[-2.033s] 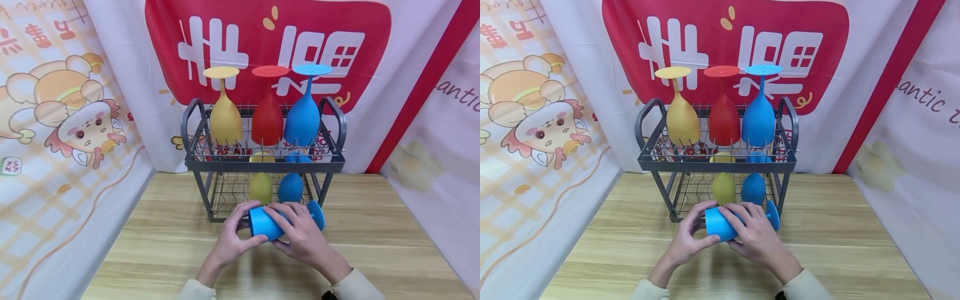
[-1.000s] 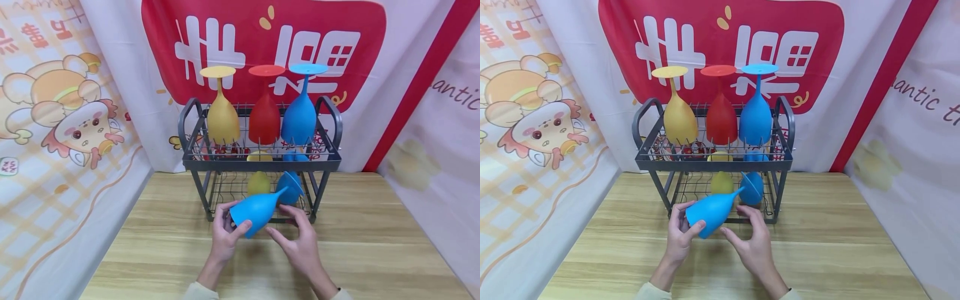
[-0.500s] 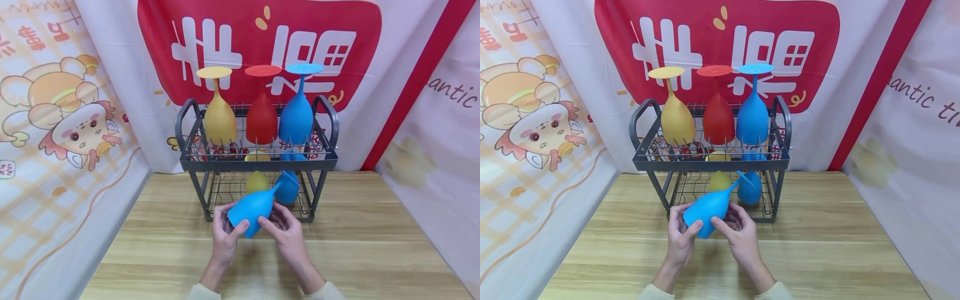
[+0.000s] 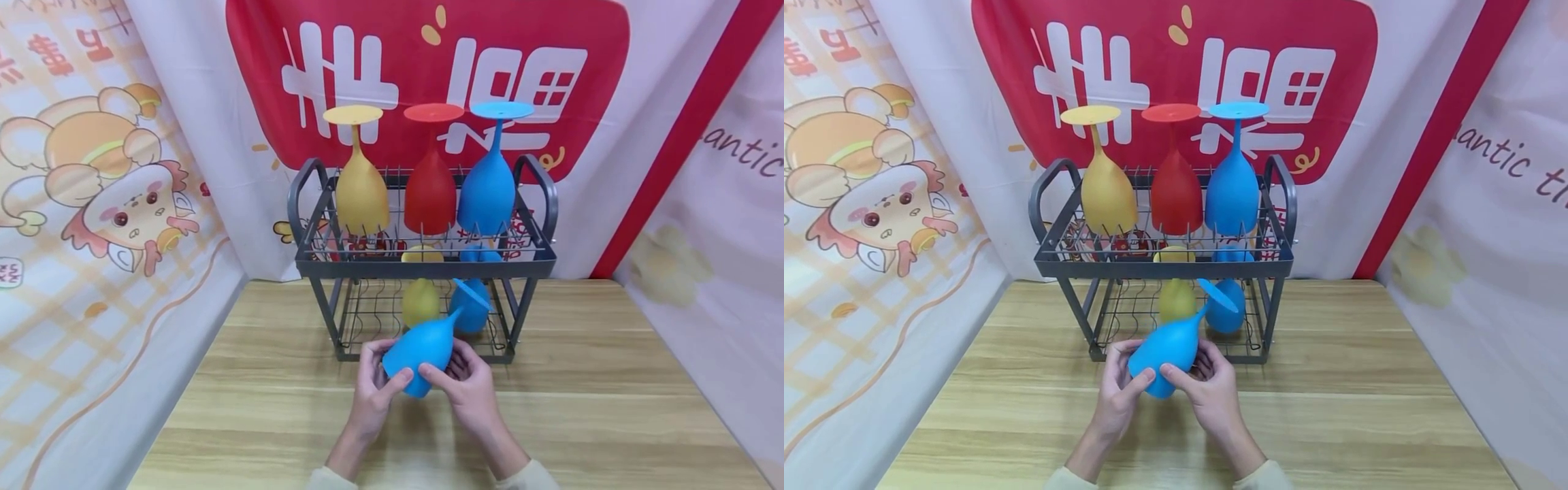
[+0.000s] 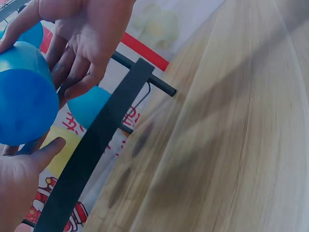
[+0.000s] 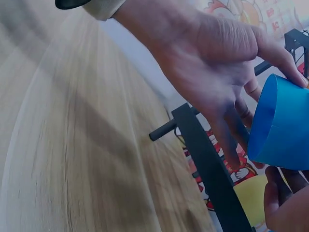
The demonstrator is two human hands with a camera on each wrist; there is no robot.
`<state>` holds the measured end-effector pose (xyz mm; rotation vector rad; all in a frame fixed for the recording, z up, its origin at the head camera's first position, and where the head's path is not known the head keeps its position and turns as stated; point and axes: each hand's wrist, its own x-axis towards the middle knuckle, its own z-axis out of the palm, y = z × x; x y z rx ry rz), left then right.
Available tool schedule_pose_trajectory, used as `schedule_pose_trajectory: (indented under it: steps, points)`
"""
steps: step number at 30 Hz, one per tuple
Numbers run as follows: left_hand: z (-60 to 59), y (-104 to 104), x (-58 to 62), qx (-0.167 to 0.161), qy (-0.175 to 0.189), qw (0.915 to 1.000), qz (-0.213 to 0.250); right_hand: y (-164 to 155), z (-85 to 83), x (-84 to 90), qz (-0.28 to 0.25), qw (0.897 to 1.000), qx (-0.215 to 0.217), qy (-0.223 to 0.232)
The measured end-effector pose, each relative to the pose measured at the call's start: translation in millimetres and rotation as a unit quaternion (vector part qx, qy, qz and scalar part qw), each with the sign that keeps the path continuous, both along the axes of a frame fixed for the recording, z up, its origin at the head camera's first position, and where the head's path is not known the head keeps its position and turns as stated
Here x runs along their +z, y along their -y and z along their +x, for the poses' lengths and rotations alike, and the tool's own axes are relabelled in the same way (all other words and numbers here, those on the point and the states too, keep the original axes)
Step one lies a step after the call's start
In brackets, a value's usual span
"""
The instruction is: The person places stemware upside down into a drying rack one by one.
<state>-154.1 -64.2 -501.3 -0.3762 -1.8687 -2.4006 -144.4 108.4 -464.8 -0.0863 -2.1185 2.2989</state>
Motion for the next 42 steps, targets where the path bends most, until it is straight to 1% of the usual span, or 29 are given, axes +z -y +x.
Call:
schedule_pose_trajectory:
  steps: [2, 4, 6, 7, 8, 10, 12, 14, 15, 16, 18, 20, 21, 23, 25, 28, 32, 36, 42]
  points:
    - [-1.6, 2, -2.2, -0.004, -0.006, 0.9999, -0.010, -3, -1.3, -2.1, 0.002, 1.000, 0.001, -0.006]
    - [-3.6, 6, -4.2, -0.003, -0.018, 0.9998, -0.008, -6, -2.7, -4.3, 0.013, 1.000, -0.003, -0.016]
    - [-5.9, 10, -5.5, 0.014, -0.031, 0.9994, 0.001, -9, -4.4, -6.4, 0.031, 0.999, -0.010, -0.026]
    - [-7.0, 13, -6.0, 0.029, -0.035, 0.9989, 0.005, -10, -5.6, -7.8, 0.043, 0.998, -0.014, -0.030]
    - [-8.6, 17, -6.5, 0.048, -0.040, 0.9980, 0.010, -11, -7.1, -9.3, 0.060, 0.997, -0.016, -0.036]
    - [-11.8, 25, -7.7, 0.102, -0.041, 0.9938, 0.014, -13, -10.4, -11.8, 0.090, 0.995, -0.016, -0.045]
    - [-15.8, 33, -9.1, 0.161, -0.032, 0.9864, 0.013, -13, -13.5, -13.2, 0.114, 0.992, -0.013, -0.053]
    - [-19.4, 44, -9.8, 0.220, -0.012, 0.9754, 0.001, -11, -16.6, -13.9, 0.138, 0.988, -0.011, -0.063]
    - [-21.0, 48, -10.5, 0.245, 0.004, 0.9696, -0.009, -10, -17.7, -13.7, 0.147, 0.987, -0.012, -0.068]
    - [-22.9, 52, -10.8, 0.263, 0.021, 0.9644, -0.022, -9, -18.7, -13.5, 0.155, 0.985, -0.012, -0.072]
    - [-26.8, 58, -12.7, 0.283, 0.056, 0.9562, -0.048, -6, -20.7, -13.5, 0.172, 0.981, -0.013, -0.086]
    - [-30.7, 64, -15.3, 0.283, 0.088, 0.9518, -0.079, -2, -22.9, -13.9, 0.189, 0.976, -0.012, -0.105]
    - [-33.1, 66, -16.5, 0.276, 0.099, 0.9517, -0.089, 1, -23.9, -13.9, 0.194, 0.974, -0.009, -0.115]
    - [-37.5, 70, -19.0, 0.255, 0.119, 0.9534, -0.108, 8, -26.6, -13.5, 0.207, 0.968, -0.002, -0.139]
    - [-42.4, 72, -21.8, 0.228, 0.133, 0.9573, -0.118, 15, -30.1, -12.7, 0.216, 0.963, 0.006, -0.160]
    - [-48.7, 75, -25.2, 0.199, 0.146, 0.9614, -0.121, 26, -36.7, -11.2, 0.237, 0.954, 0.017, -0.184]
    - [-53.9, 78, -27.5, 0.187, 0.145, 0.9628, -0.130, 41, -47.8, -10.8, 0.257, 0.947, 0.023, -0.193]
    - [-55.3, 79, -30.4, 0.191, 0.135, 0.9604, -0.151, 56, -61.1, -14.6, 0.252, 0.948, 0.032, -0.190]
    - [-52.8, 79, -32.5, 0.200, 0.133, 0.9589, -0.152, 78, -77.7, -24.7, 0.251, 0.952, 0.027, -0.173]
